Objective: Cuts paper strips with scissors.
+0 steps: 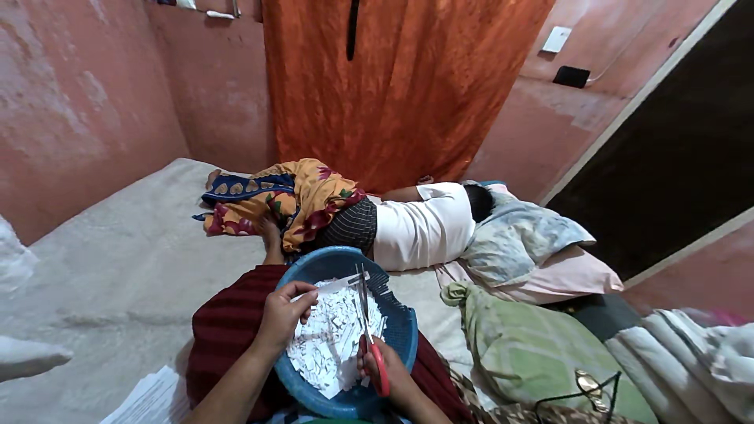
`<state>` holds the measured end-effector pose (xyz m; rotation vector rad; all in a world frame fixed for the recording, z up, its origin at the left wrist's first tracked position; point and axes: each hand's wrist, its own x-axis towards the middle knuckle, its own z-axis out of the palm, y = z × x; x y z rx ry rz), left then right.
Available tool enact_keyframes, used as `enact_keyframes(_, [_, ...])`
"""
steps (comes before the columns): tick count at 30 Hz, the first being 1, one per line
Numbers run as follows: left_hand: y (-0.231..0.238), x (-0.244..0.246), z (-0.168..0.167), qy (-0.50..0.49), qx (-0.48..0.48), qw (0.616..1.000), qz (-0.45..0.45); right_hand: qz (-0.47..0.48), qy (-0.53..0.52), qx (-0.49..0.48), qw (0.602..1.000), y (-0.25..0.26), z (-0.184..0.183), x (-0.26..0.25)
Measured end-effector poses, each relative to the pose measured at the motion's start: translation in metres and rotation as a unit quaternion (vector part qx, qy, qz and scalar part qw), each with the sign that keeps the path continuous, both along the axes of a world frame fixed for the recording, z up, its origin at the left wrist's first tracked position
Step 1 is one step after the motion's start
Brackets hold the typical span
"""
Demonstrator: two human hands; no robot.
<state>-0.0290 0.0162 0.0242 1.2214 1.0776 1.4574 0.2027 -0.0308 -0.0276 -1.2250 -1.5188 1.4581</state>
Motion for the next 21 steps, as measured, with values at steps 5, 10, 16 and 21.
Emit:
enact_keyframes(5, [-0.0012,0.0002,0.0027,0.016,-0.024,1.000,0.004,0.003,-0.011,0.002,1.000,0.0016,-0.0016,0.0010])
enact_keyframes(10, [0.0002,-0.0027,0.0038,0.057,-0.050,0.997,-0.025,-0.009,-0.008,0.001,1.000,0.0014,-0.0005,0.0008])
enact_keyframes(16, [0.0000,-0.0021,0.0063,0.034,-0.063,0.997,-0.019,-0.026,-0.001,0.010,1.000,-0.0016,0.0028,-0.0010])
enact_keyframes(21, [0.0001,-0.0006,0.0065,-0.001,-0.063,0.998,-0.009,0.001,-0.008,-0.001,1.000,0.0012,-0.0004,0.0011])
